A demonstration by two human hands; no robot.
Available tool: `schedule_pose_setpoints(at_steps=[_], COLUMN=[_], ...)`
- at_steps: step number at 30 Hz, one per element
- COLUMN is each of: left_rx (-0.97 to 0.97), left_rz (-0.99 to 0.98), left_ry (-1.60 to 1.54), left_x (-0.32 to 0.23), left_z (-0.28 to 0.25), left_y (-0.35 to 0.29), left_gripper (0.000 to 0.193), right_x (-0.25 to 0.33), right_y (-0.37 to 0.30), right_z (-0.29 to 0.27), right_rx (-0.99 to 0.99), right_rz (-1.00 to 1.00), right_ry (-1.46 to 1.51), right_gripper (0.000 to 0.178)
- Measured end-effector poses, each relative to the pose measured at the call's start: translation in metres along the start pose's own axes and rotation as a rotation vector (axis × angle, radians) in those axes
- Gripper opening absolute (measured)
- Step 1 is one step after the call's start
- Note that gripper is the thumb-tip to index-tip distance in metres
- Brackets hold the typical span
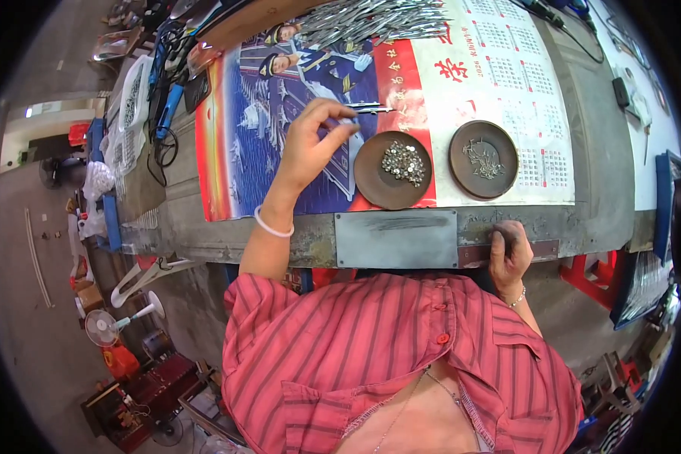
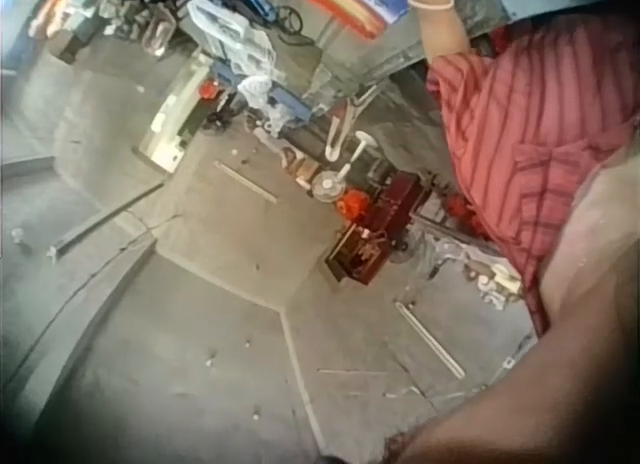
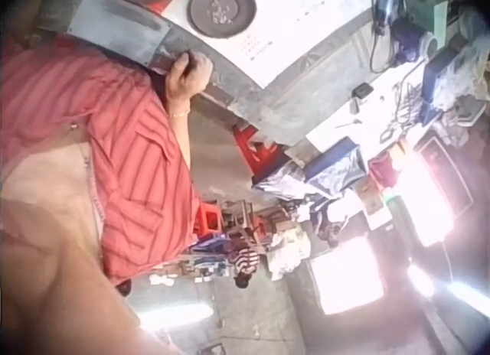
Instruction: Manually assembling small hardware components at a workbench in a factory setting.
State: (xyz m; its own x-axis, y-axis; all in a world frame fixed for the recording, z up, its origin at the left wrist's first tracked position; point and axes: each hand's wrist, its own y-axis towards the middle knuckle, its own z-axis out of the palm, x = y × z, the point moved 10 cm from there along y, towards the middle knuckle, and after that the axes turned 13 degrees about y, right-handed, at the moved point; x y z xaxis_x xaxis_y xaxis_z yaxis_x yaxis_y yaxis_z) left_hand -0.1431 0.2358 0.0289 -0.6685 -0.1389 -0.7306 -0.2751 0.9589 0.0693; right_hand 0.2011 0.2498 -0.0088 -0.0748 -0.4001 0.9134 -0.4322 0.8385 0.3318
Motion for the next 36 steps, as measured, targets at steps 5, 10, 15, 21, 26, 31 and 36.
schedule_pose_setpoints(at_steps=[5,10,15,21,26,31,36], left_rx=[-0.088,0.037,0.082,-0.081,-0.297,-0.389,-0.268], left_rz=[0.221,0.162,0.165,0.07,0.016,-0.011,-0.061], left_ry=[0.436,0.538,0.501,0.17,0.08,-0.138,-0.169], left_x=[0.009,0.038,0.036,0.049,0.048,0.025,-0.025], left_z=[0.02,0.038,0.04,0.024,-0.005,-0.029,-0.016], left_y=[0.031,0.048,0.051,0.04,0.023,-0.015,-0.083], left_gripper=[0.027,0.021,0.025,0.018,0.014,0.01,0.01], right_x=[0.005,0.008,0.012,0.008,0.02,0.008,0.002], right_y=[0.0,0.0,0.001,0.019,0.068,0.09,0.096], right_z=[0.0,0.0,0.0,0.001,0.009,0.026,0.035], right_rx=[-0.015,-0.04,-0.048,-0.004,0.105,0.313,0.398], right_rz=[-0.027,-0.026,-0.051,0.095,0.03,-0.019,-0.056], right_ry=[-0.03,-0.056,-0.082,-0.056,-0.27,-0.588,-0.689], right_gripper=[0.006,0.005,0.004,0.012,0.017,0.024,0.014])
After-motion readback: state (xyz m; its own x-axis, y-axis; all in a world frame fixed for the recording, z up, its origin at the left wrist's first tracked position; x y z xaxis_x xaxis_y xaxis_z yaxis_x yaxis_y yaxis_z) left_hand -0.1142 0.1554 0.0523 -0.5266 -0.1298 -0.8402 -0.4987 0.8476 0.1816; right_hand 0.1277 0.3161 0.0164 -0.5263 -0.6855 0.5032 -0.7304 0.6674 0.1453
